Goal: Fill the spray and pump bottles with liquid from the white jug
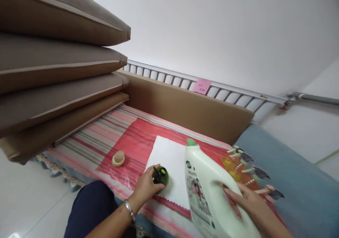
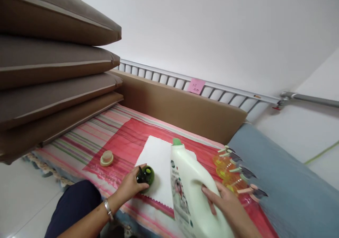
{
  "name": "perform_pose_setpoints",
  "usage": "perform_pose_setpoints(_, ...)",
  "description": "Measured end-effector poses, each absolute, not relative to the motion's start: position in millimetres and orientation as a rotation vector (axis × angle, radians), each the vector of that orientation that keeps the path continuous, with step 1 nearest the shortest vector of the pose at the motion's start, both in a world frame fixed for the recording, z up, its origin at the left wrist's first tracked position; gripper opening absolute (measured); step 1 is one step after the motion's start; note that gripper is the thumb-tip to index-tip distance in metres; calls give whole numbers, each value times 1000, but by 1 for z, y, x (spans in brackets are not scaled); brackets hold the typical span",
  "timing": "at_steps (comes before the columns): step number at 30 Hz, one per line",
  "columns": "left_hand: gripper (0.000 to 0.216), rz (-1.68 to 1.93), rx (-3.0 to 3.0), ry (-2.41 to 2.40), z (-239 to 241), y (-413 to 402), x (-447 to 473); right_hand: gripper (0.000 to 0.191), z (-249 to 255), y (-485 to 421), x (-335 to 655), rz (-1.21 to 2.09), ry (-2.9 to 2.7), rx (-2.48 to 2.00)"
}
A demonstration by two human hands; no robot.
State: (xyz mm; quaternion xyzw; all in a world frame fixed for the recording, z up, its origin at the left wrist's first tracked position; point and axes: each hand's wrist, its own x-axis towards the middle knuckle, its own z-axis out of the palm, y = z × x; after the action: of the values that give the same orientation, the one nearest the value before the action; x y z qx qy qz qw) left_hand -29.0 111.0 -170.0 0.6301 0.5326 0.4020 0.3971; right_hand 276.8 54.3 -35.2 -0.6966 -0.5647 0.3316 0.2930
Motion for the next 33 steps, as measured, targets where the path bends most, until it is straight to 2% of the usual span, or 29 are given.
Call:
perform_pose_setpoints(4,74,970,1630,1391,-167,112,-28,52,-29,37,287,1058,-1667,-1929)
perform_pose_setpoints(8,73,896,1685,1450,-162,111,-24,48,-18,25,279,1165,-1789,-1861)
perform_pose_setpoints(16,68,826,1742,1503,-152,109,-21,51,-4,30,258,1034,-1972,-1941)
perform_pose_setpoints(27,70,799,1765,1525,-151,109,-21,46,14,51,248,788,-2254,-1956)
perform_pose_setpoints(33,72,779,1776,1516,-149,109,-20,45,28,56,241,807,-2280,-1968)
